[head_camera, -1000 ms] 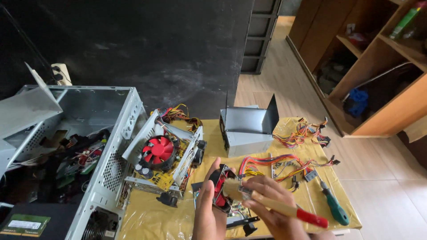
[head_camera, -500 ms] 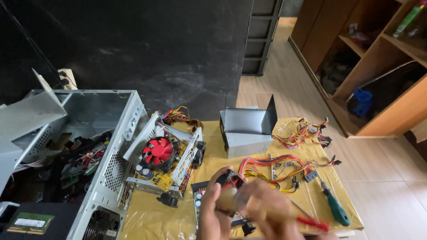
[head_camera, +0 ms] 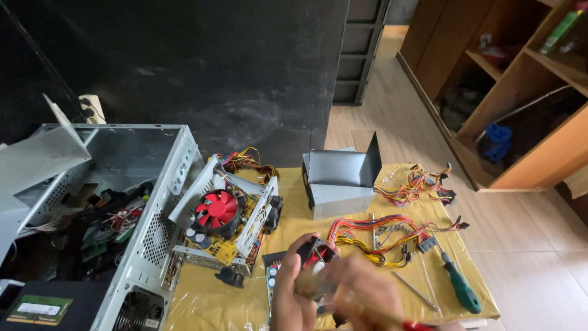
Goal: Disassembling a computer power supply unit to clean the internal cooling fan using a brush
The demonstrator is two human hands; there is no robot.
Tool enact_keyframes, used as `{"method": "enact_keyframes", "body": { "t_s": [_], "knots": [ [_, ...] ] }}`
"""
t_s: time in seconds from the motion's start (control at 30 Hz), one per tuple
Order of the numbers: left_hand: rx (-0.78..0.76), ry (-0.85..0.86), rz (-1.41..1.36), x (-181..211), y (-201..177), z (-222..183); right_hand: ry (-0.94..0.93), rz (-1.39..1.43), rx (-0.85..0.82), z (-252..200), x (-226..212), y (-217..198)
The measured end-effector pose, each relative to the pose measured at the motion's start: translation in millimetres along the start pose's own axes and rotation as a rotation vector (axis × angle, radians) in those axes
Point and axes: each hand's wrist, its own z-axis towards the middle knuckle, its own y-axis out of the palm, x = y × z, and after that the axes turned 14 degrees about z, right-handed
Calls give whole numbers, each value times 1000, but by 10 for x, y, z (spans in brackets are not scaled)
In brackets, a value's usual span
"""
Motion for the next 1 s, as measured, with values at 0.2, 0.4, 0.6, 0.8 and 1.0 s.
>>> {"method": "enact_keyframes", "body": {
  "t_s": [0.2,0.4,0.6,0.8,1.0],
  "knots": [
    [20,-55,38,12,21,32,-118,-94,143,-67,196,-3],
    [143,-118,-9,-1,46,52,-168,-193,320,100,63,-38],
    [235,-248,58,104,137,26,-62,-436,490,-112,145,-44],
    [253,-128,-38,123,199,-38,678,-335,580,-400,486,-22],
    [169,-66,-51,132,149,22,162,507,314,-233,259,18]
  ]
}}
